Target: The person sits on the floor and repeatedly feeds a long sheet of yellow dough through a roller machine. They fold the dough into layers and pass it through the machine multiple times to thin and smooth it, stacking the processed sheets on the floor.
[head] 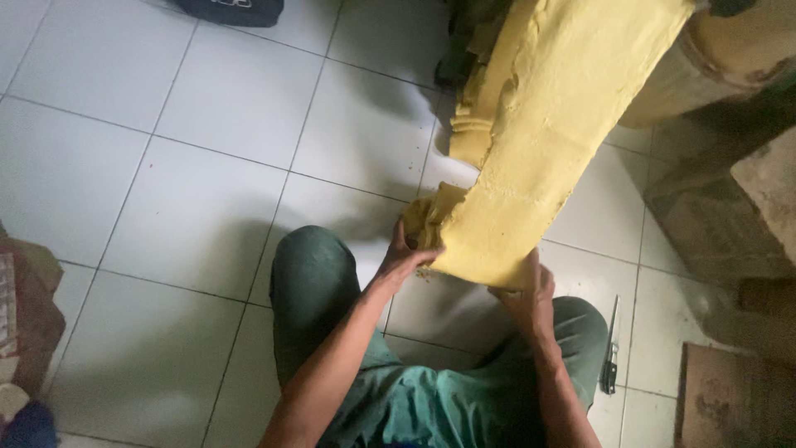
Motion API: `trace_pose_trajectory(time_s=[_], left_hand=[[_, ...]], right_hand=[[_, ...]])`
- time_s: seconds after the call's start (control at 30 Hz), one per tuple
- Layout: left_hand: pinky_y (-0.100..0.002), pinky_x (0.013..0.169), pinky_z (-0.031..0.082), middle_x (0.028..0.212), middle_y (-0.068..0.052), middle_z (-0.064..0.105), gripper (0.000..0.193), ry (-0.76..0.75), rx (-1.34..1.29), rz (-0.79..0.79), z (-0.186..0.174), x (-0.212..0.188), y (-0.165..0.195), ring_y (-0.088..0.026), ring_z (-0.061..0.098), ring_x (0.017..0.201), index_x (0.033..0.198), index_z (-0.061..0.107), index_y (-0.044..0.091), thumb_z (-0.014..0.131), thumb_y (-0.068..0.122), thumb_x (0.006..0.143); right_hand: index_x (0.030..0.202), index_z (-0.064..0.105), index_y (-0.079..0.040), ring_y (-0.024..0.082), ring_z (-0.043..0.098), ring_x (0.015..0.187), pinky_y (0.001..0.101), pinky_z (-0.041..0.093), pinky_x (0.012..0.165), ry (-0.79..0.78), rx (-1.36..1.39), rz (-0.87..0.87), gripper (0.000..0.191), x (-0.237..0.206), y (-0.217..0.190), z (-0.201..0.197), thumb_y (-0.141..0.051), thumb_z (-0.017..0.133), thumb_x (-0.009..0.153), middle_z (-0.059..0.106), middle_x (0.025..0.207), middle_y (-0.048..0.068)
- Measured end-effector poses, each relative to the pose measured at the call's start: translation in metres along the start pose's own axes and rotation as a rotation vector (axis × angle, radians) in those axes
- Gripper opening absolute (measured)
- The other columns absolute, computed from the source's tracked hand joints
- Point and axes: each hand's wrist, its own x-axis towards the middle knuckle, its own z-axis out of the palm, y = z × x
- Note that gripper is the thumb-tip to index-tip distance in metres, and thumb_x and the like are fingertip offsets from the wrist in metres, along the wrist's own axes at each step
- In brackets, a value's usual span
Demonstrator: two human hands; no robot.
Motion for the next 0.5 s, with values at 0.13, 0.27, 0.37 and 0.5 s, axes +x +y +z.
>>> trace_pose_trajectory(time_s=[0.13,0.27,0.37,0.5], left_hand=[[-0.05,0.118,0.034,0.158,-0.024,0.023,0.147,-0.16,0.608,0.056,-0.003,-0.01,-0.001,-0.041,0.026,0.146,0.164,0.008,0.014,0.103,0.036,0.054],[-0.056,0.118,0.027,0.166,-0.027,0.013,0.138,-0.035,0.985,0.501,0.016,-0.013,-0.004,-0.046,0.018,0.151,0.16,0.019,0.014,0.101,0.043,0.053],[-0.061,0.122,0.02,0.167,-0.028,0.014,0.133,-0.064,0.857,0.647,0.03,0.002,-0.004,-0.048,0.014,0.154,0.16,0.021,0.01,0.098,0.048,0.057],[-0.057,0.126,0.023,0.171,-0.024,0.021,0.109,-0.002,0.701,0.554,0.032,0.033,0.005,-0.042,0.02,0.158,0.162,0.032,0.01,0.088,0.048,0.077]], right_hand=[[0.154,0.042,-0.002,0.042,0.061,0.12,0.0488,0.051,0.099,0.009,0.094,0.041,0.108,0.015,0.026,0.001,-0.023,0.096,0.063,0.065,0.13,0.022],[0.152,0.047,-0.001,0.034,0.057,0.136,0.0457,0.047,0.112,0.032,0.218,0.157,0.098,0.025,0.06,0.002,-0.027,0.092,0.069,0.059,0.145,0.021],[0.15,0.046,-0.002,0.032,0.055,0.137,0.0442,0.048,0.111,-0.09,0.424,0.229,0.096,0.033,0.075,0.001,-0.036,0.09,0.072,0.055,0.149,0.02],[0.154,0.038,0.001,0.036,0.047,0.141,0.0484,0.039,0.113,-0.048,0.43,0.205,0.096,0.056,0.078,-0.007,-0.034,0.089,0.08,0.045,0.155,0.023]])
